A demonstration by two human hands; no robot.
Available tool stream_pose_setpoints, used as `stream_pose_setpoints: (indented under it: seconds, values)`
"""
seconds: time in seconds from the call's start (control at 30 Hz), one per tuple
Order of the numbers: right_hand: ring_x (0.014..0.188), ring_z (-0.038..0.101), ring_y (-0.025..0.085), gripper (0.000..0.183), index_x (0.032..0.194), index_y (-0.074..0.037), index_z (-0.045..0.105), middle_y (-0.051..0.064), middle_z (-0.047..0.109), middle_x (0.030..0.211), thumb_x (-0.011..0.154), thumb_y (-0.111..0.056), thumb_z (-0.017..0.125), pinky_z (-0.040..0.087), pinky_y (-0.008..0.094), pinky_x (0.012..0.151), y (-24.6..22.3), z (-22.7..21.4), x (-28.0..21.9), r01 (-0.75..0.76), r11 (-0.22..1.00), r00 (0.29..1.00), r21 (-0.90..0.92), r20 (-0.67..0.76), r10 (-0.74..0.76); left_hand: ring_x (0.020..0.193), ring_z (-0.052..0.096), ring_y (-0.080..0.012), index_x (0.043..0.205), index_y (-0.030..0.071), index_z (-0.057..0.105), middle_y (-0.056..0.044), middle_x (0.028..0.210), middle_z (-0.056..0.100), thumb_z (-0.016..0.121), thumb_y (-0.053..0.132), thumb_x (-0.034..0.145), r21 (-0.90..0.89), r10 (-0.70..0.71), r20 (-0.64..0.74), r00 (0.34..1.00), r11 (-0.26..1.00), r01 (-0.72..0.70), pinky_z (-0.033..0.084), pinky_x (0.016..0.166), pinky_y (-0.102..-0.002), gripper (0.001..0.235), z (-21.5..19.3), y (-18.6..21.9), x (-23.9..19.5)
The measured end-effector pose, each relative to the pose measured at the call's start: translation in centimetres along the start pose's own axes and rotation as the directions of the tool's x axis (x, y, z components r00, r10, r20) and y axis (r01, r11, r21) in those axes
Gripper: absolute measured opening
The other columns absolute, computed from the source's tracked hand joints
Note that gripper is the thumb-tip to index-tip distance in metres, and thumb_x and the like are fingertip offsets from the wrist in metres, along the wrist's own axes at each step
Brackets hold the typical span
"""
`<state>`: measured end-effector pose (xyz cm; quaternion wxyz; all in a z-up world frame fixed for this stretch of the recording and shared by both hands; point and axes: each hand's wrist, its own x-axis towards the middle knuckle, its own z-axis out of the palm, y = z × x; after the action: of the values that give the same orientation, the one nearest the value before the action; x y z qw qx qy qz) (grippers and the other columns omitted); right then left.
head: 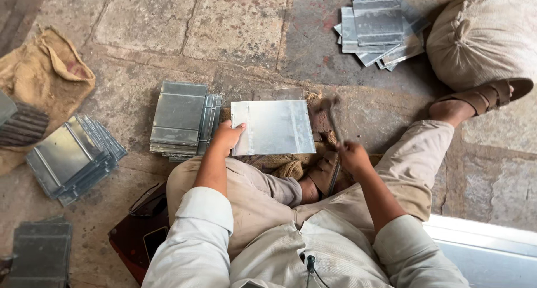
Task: The person hammers flat metal sheets against a hard surface while sitting on the floor, stacking them in a pile.
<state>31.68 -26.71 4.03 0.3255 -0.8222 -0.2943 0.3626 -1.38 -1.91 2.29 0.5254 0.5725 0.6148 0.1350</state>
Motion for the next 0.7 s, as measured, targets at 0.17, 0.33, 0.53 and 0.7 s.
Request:
stream_pose_setpoints:
  seconds: [0.17,0.33,0.53,0.7]
  values:
    - [0.049,0.052,0.016,0.036,0.116,-0.002,0.064,0.006,0.058,0.065,0.100,-0.035,0.064,0.044,0.034,0.045,4.0,1.9,-1.9,-0.143,0.985,0.984,0.097,0.124,0.130,0.085,0.061,-0.0155,0.122,0.002,0.067,-0.006,0.100,0.073,0.064,0.027,0.100,-0.386,0.057,0.103,0.993,0.922,-0.013,0.051,0.075,-0.035,0.033,-0.4,1.7,-0.9]
    - [0.052,0.052,0.017,0.030,0.112,-0.005,0.061,0.004,0.054,0.067,0.101,-0.032,0.061,0.046,0.036,0.046,3.4,2.4,-1.9,-0.268,0.827,0.933,0.494,0.346,0.096,0.081,0.049,-0.0197,0.121,0.001,0.066,-0.009,0.092,0.060,0.062,0.025,0.108,-0.242,0.400,-0.041,0.916,0.885,-0.398,0.044,0.073,-0.037,0.027,-2.7,5.3,-5.1]
    - [0.055,0.060,0.023,0.033,0.106,-0.004,0.064,0.010,0.058,0.069,0.100,-0.035,0.057,0.055,0.039,0.053,3.3,2.3,-1.3,-0.428,0.656,0.887,0.622,0.428,0.173,0.112,0.070,-0.0312,0.118,0.008,0.065,-0.016,0.115,0.074,0.068,0.011,0.098,0.292,0.727,-0.089,0.681,0.672,-0.680,0.056,0.093,-0.037,0.021,-5.0,5.0,-5.8]
    - [0.063,0.067,0.024,0.032,0.102,0.002,0.063,0.013,0.065,0.078,0.104,-0.029,0.055,0.059,0.038,0.061,4.2,3.0,0.0,-0.358,0.629,0.913,0.690,0.400,0.080,0.142,0.048,-0.0409,0.139,0.010,0.055,-0.022,0.149,0.055,0.073,0.004,0.077,0.609,0.784,-0.020,0.620,0.501,-0.615,0.045,0.113,-0.046,0.065,-4.6,1.3,-3.1]
